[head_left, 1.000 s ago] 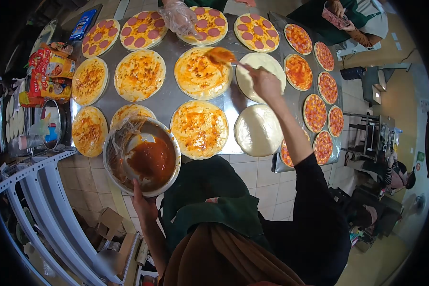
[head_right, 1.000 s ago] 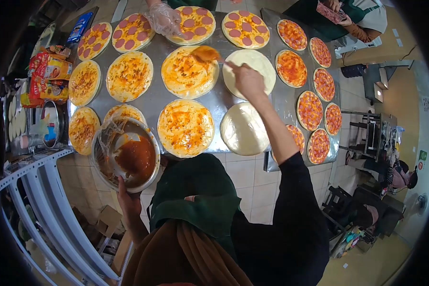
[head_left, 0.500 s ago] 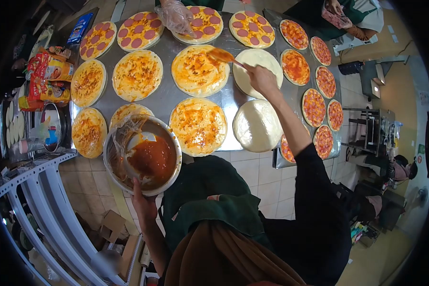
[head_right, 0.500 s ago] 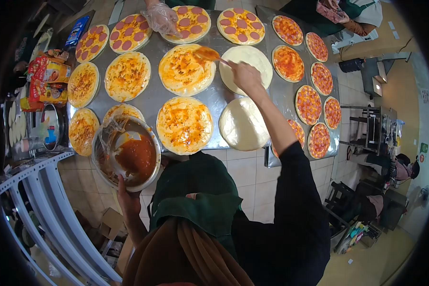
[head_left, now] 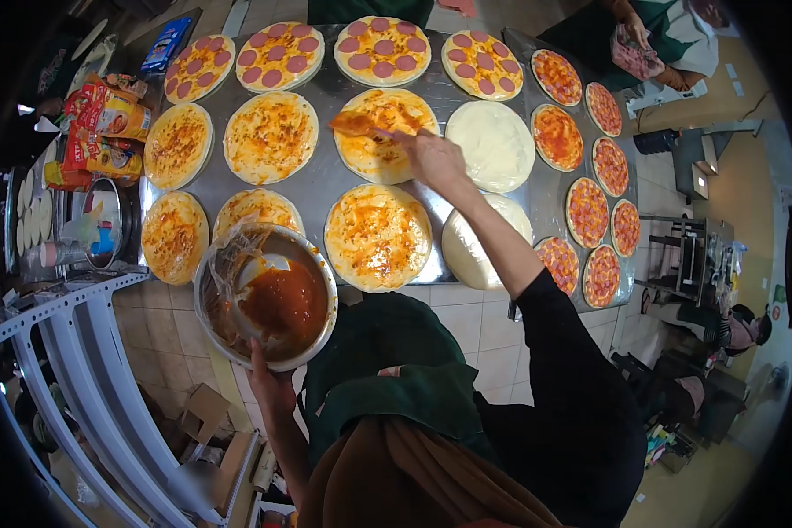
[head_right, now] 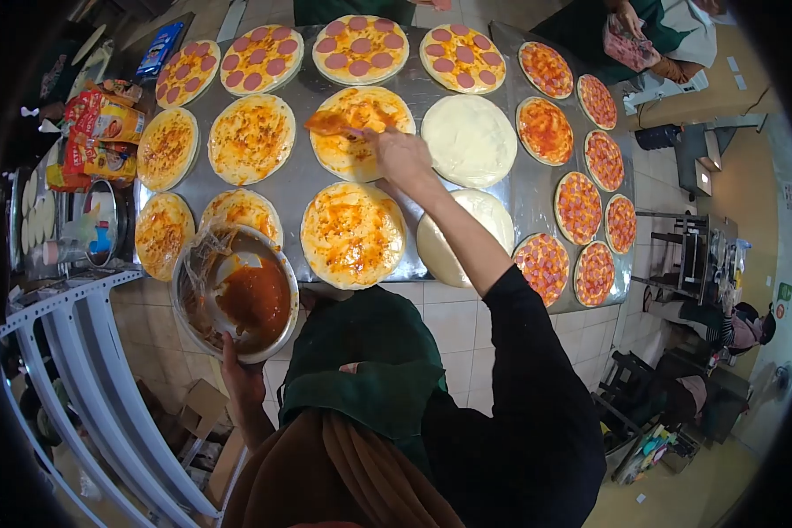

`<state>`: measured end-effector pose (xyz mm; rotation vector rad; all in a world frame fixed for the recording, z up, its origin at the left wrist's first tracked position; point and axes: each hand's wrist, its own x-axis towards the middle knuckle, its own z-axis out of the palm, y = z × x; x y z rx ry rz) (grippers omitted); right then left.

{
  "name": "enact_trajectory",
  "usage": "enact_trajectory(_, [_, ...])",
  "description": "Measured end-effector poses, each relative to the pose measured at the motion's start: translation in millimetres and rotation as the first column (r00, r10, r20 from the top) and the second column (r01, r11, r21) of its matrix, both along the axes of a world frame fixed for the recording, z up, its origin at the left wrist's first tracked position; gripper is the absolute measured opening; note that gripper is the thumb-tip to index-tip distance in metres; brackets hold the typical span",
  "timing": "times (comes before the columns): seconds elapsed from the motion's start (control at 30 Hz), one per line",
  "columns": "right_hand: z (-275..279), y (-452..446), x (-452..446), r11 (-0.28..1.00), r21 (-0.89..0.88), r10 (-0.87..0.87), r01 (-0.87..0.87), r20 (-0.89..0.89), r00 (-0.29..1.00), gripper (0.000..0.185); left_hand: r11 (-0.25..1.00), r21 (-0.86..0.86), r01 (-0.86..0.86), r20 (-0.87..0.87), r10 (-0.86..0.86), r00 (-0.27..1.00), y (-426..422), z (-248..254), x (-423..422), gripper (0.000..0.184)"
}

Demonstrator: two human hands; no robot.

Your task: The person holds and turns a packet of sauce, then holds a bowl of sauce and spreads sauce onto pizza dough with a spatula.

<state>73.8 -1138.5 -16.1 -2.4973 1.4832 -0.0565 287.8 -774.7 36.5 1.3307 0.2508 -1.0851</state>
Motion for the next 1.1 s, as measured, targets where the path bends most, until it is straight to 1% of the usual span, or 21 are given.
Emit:
enact_trajectory(0.03, [7,-1,-2,1.000,0.007,0.005,-0.005,-0.006,1.000,0.038,1.000,0.003,-0.009,-0.006,0.009,1.000,3,-1,0,0.062])
enact_trajectory(0.13, [6,-18,2,0.999,-0.051,0.010,-0.012,-0.037,0.999,0.039,0.999,0.023,-0.029,0.008,0.029,1.000,7,-6,0,0.062])
enact_trajectory(0.17, [3,-18,7,0.996,-0.043,0.082,-0.084,-0.048,0.995,0.039,0.999,0.023,-0.026,0.015,0.025,1.000,7,-5,0,0.062])
enact_trajectory(0.27, [10,-22,12,0.992,-0.067,0.101,-0.107,-0.095,0.990,0.037,1.000,0.015,-0.004,0.015,0.004,1.000,4,-4,0,0.061])
enact_trajectory(0.3, [10,-31,8,0.999,0.004,0.052,-0.052,-0.174,0.983,0.037,1.000,0.010,0.009,0.002,-0.009,1.000,4,-4,1,0.061])
enact_trajectory(0.4, [14,-36,-31,0.992,-0.123,-0.012,0.005,-0.062,0.998,0.040,0.999,-0.008,0.037,-0.015,-0.037,0.999,0,-3,3,0.060])
enact_trajectory(0.5, [25,-33,-70,0.995,-0.077,-0.068,0.057,-0.149,0.987,0.038,1.000,-0.010,0.029,0.005,-0.029,1.000,-5,-1,-1,0.060])
enact_trajectory(0.6, [51,-24,-76,0.989,-0.044,-0.145,0.140,-0.153,0.978,0.041,0.999,-0.004,0.032,0.020,-0.032,0.999,-9,1,-3,0.060])
enact_trajectory(0.63, [53,-23,-72,0.989,-0.067,-0.143,0.135,-0.139,0.980,0.042,0.999,0.001,0.044,0.022,-0.044,0.999,-9,1,-3,0.059])
enact_trajectory(0.67, [48,-24,-66,0.991,-0.076,-0.115,0.107,-0.109,0.987,0.039,0.999,-0.001,0.044,0.015,-0.044,0.999,-10,0,-3,0.059])
enact_trajectory(0.73, [29,-32,-55,0.994,-0.100,-0.057,0.052,-0.047,0.997,0.034,0.999,-0.007,0.045,0.004,-0.045,0.999,-12,-2,-3,0.060])
enact_trajectory(0.77, [15,-35,-54,0.991,-0.130,-0.012,0.003,-0.063,0.998,0.034,0.999,-0.008,0.053,0.006,-0.053,0.999,-13,0,-4,0.060])
enact_trajectory(0.87, [13,-16,-79,0.992,-0.116,-0.070,0.056,-0.124,0.990,0.038,0.998,-0.024,0.057,0.017,-0.057,0.998,-18,4,-2,0.060])
enact_trajectory(0.9, [12,-1,-95,0.993,-0.096,-0.076,0.066,-0.099,0.992,0.042,0.999,-0.029,0.045,0.015,-0.045,0.999,-17,3,-3,0.060])
enact_trajectory(0.97, [20,41,-113,0.990,-0.044,-0.137,0.131,-0.185,0.973,0.045,0.999,-0.021,0.033,0.012,-0.033,0.999,-15,3,-4,0.060])
enact_trajectory(1.0, [26,58,-120,0.993,-0.011,-0.113,0.114,-0.202,0.973,0.043,1.000,-0.015,0.027,0.015,-0.027,1.000,-15,1,-3,0.060])
enact_trajectory(1.07, [27,73,-133,0.993,-0.041,-0.114,0.111,-0.074,0.991,0.042,1.000,-0.014,0.014,0.019,-0.013,1.000,-13,0,-3,0.060])
enact_trajectory(1.1, [30,70,-129,0.992,-0.043,-0.122,0.119,-0.071,0.990,0.042,1.000,-0.022,0.013,0.021,-0.013,1.000,-13,-2,-2,0.059])
